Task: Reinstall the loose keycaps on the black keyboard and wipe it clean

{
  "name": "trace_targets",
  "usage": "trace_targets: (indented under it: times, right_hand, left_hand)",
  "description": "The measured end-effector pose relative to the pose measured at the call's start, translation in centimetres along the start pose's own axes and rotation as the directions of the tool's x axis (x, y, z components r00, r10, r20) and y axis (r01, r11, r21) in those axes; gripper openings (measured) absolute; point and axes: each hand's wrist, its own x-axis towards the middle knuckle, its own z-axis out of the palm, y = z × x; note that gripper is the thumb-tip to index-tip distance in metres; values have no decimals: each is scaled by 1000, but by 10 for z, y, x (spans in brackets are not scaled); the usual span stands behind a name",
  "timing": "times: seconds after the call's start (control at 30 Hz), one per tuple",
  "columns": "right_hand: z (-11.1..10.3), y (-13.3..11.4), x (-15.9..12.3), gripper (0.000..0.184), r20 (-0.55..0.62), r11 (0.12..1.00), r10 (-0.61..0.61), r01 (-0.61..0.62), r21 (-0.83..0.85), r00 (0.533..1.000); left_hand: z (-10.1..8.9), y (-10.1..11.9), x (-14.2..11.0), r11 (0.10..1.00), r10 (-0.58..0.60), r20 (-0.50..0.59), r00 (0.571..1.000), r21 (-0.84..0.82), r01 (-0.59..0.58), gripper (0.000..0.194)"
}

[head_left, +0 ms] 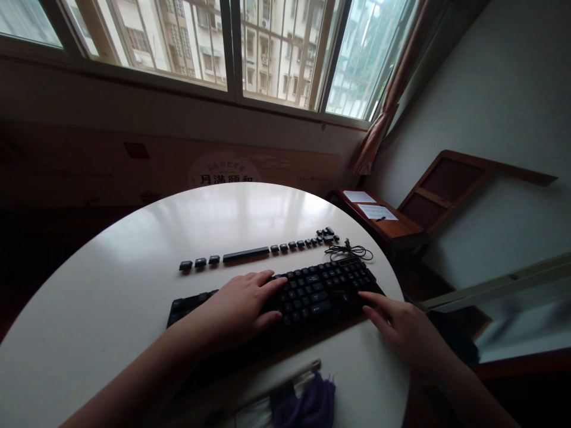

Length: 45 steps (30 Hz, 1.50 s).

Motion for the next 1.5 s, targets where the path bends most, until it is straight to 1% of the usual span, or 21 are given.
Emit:
trace_targets:
  times: [0.13, 0.2, 0.3, 0.37, 0.47, 0.5, 0.57, 0.63, 0.7, 0.77, 0.87, 0.97, 1.1, 1.23, 1.3, 1.37, 1.43, 1.5]
  right_hand:
    - [0, -1, 5, 33, 0, 997, -31, 31, -64, 1000]
    - [-6, -3, 11, 31, 30, 993, -58, 61, -103, 998]
    - [-21, -8, 34, 30, -10, 989, -107, 105, -107, 994]
    - [-29, -9, 63, 30, -28, 986, -151, 148, -80, 988]
    - [-32, -6, 124, 28, 9, 965, -247, 247, -84, 969]
    - [-30, -4, 147, 27, 41, 952, -288, 291, -98, 957]
    - [-24, 0, 189, 24, 91, 939, -324, 332, -90, 942]
    - [-15, 2, 224, 21, 161, 924, -362, 376, -69, 918]
    - [-6, 2, 249, 20, 243, 907, -395, 417, -47, 886]
    - [3, 1, 264, 21, 312, 897, -407, 439, -39, 859]
    - [17, 2, 277, 24, 379, 896, -392, 442, -51, 838]
    - [28, 5, 283, 24, 416, 900, -368, 431, -66, 832]
    - [36, 9, 285, 21, 436, 905, -346, 417, -77, 831]
    - [39, 2, 285, 17, 431, 902, -355, 425, -74, 829]
    - [37, -6, 285, 15, 417, 896, -377, 440, -62, 827]
    - [31, -15, 283, 15, 391, 886, -409, 461, -45, 824]
    - [18, -24, 277, 16, 355, 872, -449, 489, -25, 820]
    - [1, -30, 265, 17, 319, 857, -486, 515, -9, 814]
  left_hand:
    - [1, -1, -1, 1000, -1, -12, 1000, -14, 1, 65]
    - [1, -1, -1, 1000, -3, -18, 1000, -20, 3, 66]
    - [0, 0, -1, 1000, -7, -17, 1000, -30, 7, 66]
    - [-1, 1, -2, 999, -8, -14, 1000, -36, 7, 67]
    - [-2, 2, -2, 1000, -11, 2, 1000, -29, 11, 67]
    - [-2, 2, -2, 1000, -13, 6, 1000, -26, 13, 67]
    - [-2, 2, -3, 1000, -12, 2, 1000, -23, 12, 66]
    - [-1, 1, -3, 1000, -11, -9, 1000, -24, 11, 66]
    - [-1, 1, -4, 1000, -9, -14, 1000, -28, 9, 66]
    - [-1, 1, -5, 999, -10, -11, 1000, -33, 10, 66]
    - [-1, 1, -5, 999, -13, -2, 1000, -37, 13, 67]
    - [-1, 1, -6, 999, -11, -1, 1000, -41, 11, 67]
    - [-1, 1, -6, 999, -15, 3, 1000, -41, 15, 66]
    - [-1, 1, -6, 999, -14, -2, 1000, -43, 14, 67]
    - [0, 0, -6, 999, -11, -8, 1000, -47, 11, 67]
    - [2, 0, -6, 999, -7, -6, 1000, -45, 6, 67]
    - [2, 0, -5, 999, -6, -4, 1000, -36, 6, 67]
    - [3, -1, -4, 1000, -11, -2, 1000, -28, 11, 67]
